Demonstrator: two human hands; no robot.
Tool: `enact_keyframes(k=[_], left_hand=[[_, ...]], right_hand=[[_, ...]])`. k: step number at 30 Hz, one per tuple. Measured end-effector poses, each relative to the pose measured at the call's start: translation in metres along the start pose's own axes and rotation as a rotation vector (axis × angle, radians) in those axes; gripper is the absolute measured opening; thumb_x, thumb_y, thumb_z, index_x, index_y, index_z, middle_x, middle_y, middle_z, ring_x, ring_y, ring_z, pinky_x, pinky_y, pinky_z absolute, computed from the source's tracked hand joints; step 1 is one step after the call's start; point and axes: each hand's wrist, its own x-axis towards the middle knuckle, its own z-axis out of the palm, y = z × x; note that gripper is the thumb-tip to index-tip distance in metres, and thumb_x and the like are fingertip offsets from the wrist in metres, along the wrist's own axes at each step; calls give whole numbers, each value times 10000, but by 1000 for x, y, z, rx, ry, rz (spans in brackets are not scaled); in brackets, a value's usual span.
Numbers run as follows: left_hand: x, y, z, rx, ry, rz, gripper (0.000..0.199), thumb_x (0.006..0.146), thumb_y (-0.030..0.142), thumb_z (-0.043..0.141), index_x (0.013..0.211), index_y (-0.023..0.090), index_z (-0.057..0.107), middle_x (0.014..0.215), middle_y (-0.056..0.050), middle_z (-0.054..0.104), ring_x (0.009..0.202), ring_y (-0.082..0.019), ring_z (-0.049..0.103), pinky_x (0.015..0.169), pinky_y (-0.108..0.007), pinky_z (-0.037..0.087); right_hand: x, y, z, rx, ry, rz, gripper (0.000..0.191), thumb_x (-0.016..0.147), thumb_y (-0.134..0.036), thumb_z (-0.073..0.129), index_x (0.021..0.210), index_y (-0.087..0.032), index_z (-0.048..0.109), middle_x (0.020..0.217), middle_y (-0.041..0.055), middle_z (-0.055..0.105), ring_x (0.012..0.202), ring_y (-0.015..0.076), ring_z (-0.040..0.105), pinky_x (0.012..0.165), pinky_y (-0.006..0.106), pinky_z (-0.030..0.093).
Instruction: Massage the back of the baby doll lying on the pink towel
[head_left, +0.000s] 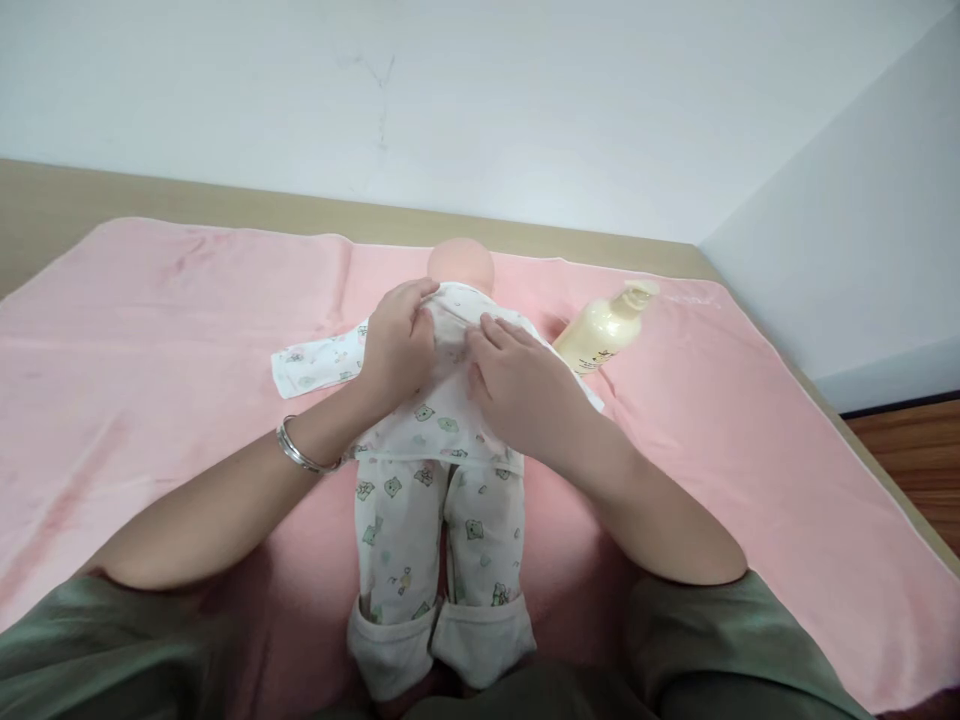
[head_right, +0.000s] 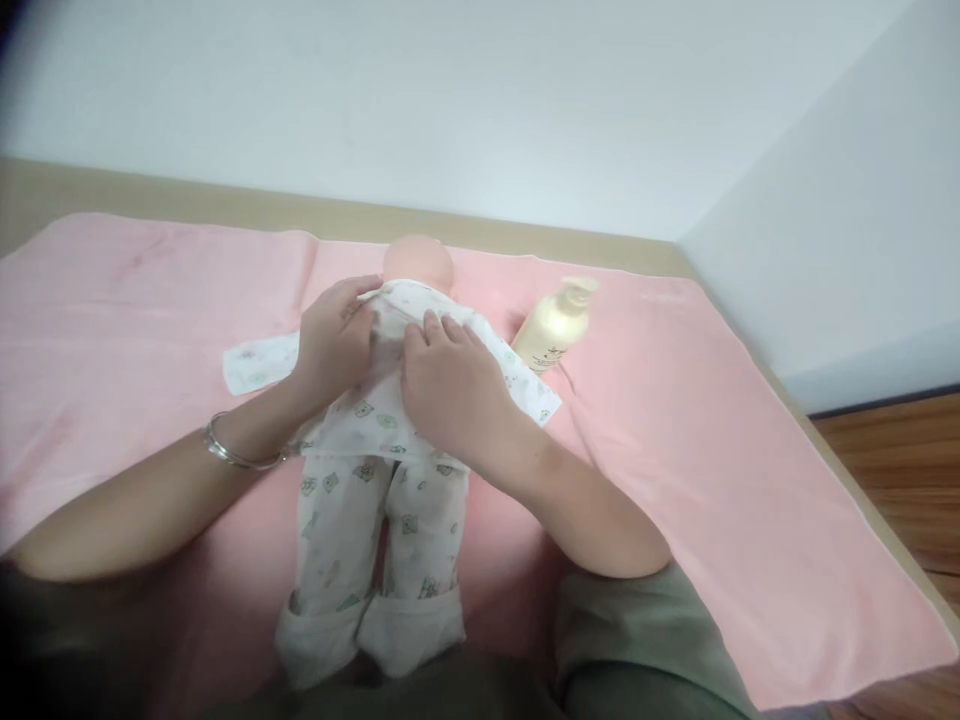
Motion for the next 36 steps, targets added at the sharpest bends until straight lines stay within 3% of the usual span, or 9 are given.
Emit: enact_keyframes(k=[6,10,13,16,21,25,28,32,36], left_hand=[[2,-8,7,28,-67,-49,435,912,149,388,1204,154,709,1307,-98,743,1253,-247,662,1168,-427,502],[0,-11,11,57,-96,-1,454,906,174,376,1213,121,706,1287,-131,741,1220,-273,659,1149,-461,500],[-1,-13,13,58,-76,-7,474,910,191,371,1249,116,694,1319,-136,728,1246,-271,647,1169,-461,490],[-1,-16,16,65,-90,-20,502,922,208,360,1293,88,675,1381,-159,692,1321,-293,608,1225,-492,445],[2,-19,20,143,-142,-58,535,943,270,359,1366,89,632,1551,-171,564,1535,-367,404,1335,-600,236],[2,-20,20,113,-117,-22,510,944,265,326,1298,100,655,1423,-180,643,1406,-333,531,1294,-556,327],[2,-20,18,77,-119,28,452,928,246,322,1189,147,677,1258,-151,708,1233,-309,615,1184,-531,441],[2,-20,17,55,-123,13,459,920,270,359,1237,150,669,1304,-145,701,1246,-314,608,1172,-527,442],[1,-19,17,48,-113,-14,511,912,286,376,1297,107,660,1365,-161,685,1296,-326,593,1192,-523,425]], right_hand=[[10,-7,33,59,59,-63,578,1058,-206,297,1601,-34,397,1707,175,323,1648,315,233,1381,494,250],[31,7,42,174,63,21,595,1081,-288,265,1647,-113,327,1743,101,253,1664,279,187,1383,542,220],[47,22,43,218,56,118,687,1081,-420,322,1668,-74,236,1753,149,191,1666,318,160,1374,577,197],[53,27,45,219,78,182,755,1070,-477,370,1655,-18,240,1733,206,229,1650,348,203,1371,577,191],[37,4,57,156,204,210,693,1076,-393,353,1615,41,312,1700,261,278,1634,373,246,1364,566,235],[29,-7,68,135,287,-18,611,1056,-267,312,1602,-1,381,1702,205,317,1647,325,234,1384,524,222],[42,11,67,204,228,-141,585,1033,-236,335,1582,-69,445,1705,128,345,1650,264,242,1400,508,182],[67,44,57,283,167,-63,620,1044,-355,416,1609,-100,405,1736,134,259,1655,315,209,1372,585,192],[65,37,54,250,155,68,626,1061,-334,385,1618,-49,364,1711,202,296,1629,353,265,1348,599,228]])
